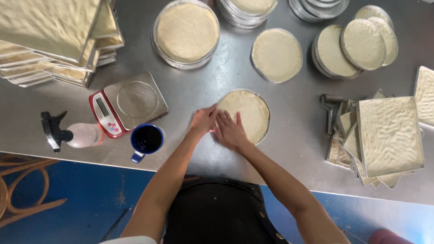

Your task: The person fits sheets of dough into round metal pans by hand, pressing the edges to conform to the pan shape and smoothing the surface.

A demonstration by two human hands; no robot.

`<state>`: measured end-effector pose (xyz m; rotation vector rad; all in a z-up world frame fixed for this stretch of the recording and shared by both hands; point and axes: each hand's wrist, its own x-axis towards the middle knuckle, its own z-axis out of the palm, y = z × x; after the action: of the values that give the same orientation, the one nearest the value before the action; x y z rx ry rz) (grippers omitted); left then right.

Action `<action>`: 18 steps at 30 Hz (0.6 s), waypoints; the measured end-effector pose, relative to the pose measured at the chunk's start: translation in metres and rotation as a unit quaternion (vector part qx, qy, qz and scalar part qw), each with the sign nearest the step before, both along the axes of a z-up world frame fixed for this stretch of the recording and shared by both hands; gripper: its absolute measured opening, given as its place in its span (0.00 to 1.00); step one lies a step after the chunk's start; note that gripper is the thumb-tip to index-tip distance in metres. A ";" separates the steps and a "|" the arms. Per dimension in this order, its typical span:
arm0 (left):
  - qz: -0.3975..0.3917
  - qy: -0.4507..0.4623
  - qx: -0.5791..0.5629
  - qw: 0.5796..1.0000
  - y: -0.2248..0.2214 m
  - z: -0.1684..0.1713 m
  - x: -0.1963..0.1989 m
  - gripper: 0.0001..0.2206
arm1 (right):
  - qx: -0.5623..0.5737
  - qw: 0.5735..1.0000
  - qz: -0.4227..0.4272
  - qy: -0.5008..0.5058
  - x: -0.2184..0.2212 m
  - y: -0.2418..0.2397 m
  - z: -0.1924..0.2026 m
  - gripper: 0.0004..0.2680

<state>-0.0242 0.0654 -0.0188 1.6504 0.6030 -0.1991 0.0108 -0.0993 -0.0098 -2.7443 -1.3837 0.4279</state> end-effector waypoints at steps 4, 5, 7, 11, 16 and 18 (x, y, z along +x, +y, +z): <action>0.007 0.023 -0.029 0.999 0.002 0.012 0.004 0.17 | -0.004 0.999 -0.039 0.020 0.009 0.014 0.003 0.23; 0.005 0.026 -0.039 0.999 0.005 0.016 0.006 0.18 | 0.005 0.998 -0.050 0.037 0.014 0.018 0.007 0.23; 0.005 0.036 -0.061 0.997 0.006 0.022 0.004 0.18 | -0.004 0.997 -0.064 0.033 0.018 0.019 0.014 0.23; 0.003 0.042 -0.033 0.999 0.002 0.030 0.002 0.18 | -0.048 0.998 -0.038 0.035 0.026 0.018 0.019 0.23; -0.013 0.073 -0.013 0.997 0.001 0.027 0.003 0.19 | -0.030 0.994 -0.103 0.024 0.051 0.029 0.011 0.23; -0.002 0.042 -0.046 0.998 0.002 0.020 0.001 0.19 | -0.017 0.991 -0.122 0.052 0.054 0.027 0.011 0.22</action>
<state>-0.0229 0.0676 0.0012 1.5602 0.6444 -0.2962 0.0644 -0.0719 0.0007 -2.8233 -1.0106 0.5747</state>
